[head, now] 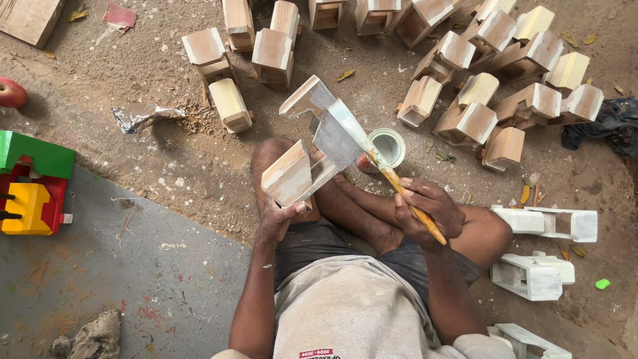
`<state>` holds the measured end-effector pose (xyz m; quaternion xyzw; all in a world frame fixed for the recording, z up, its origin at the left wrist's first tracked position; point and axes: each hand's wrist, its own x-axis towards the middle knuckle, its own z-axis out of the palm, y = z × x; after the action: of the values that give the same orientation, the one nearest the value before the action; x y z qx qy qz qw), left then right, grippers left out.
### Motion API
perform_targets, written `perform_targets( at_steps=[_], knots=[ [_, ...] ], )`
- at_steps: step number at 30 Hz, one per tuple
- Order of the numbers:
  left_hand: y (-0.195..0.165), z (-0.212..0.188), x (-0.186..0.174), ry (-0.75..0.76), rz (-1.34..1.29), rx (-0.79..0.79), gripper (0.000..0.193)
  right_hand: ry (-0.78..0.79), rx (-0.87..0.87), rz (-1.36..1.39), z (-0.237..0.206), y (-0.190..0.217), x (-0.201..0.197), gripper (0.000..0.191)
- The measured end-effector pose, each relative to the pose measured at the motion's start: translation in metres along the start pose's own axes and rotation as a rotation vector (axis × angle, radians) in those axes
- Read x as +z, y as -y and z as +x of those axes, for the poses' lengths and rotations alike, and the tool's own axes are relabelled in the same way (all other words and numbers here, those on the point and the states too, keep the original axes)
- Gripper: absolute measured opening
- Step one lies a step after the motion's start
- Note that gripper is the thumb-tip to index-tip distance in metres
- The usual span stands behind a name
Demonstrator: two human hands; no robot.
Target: The person sits cross-legged on the ground and paints small wooden chair parts white using a paintbrush. They repeatedly dip the brush into a paint can and apply paint to various surfaces of the parts, turning them over to cover all sides.
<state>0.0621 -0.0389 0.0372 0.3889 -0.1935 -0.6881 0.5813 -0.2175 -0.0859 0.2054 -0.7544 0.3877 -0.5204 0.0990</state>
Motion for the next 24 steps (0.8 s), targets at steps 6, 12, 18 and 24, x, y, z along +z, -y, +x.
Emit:
perform_targets(
  at_steps=[6,12,18,24],
  knots=[
    [0.000,0.001,0.001,-0.018,0.049,0.006,0.109,0.044,-0.081,-0.030,0.008,-0.017,0.015,0.019],
    [0.002,-0.001,0.001,-0.004,-0.013,0.032,0.107,0.045,-0.011,-0.084,-0.009,0.005,-0.013,0.017],
    [-0.005,-0.001,0.007,0.019,-0.006,0.037,0.105,-0.020,-0.013,-0.063,-0.011,0.006,-0.008,0.018],
    [-0.006,-0.004,0.009,-0.001,-0.029,0.057,0.109,0.079,-0.076,0.032,0.009,-0.003,0.021,0.022]
  ],
)
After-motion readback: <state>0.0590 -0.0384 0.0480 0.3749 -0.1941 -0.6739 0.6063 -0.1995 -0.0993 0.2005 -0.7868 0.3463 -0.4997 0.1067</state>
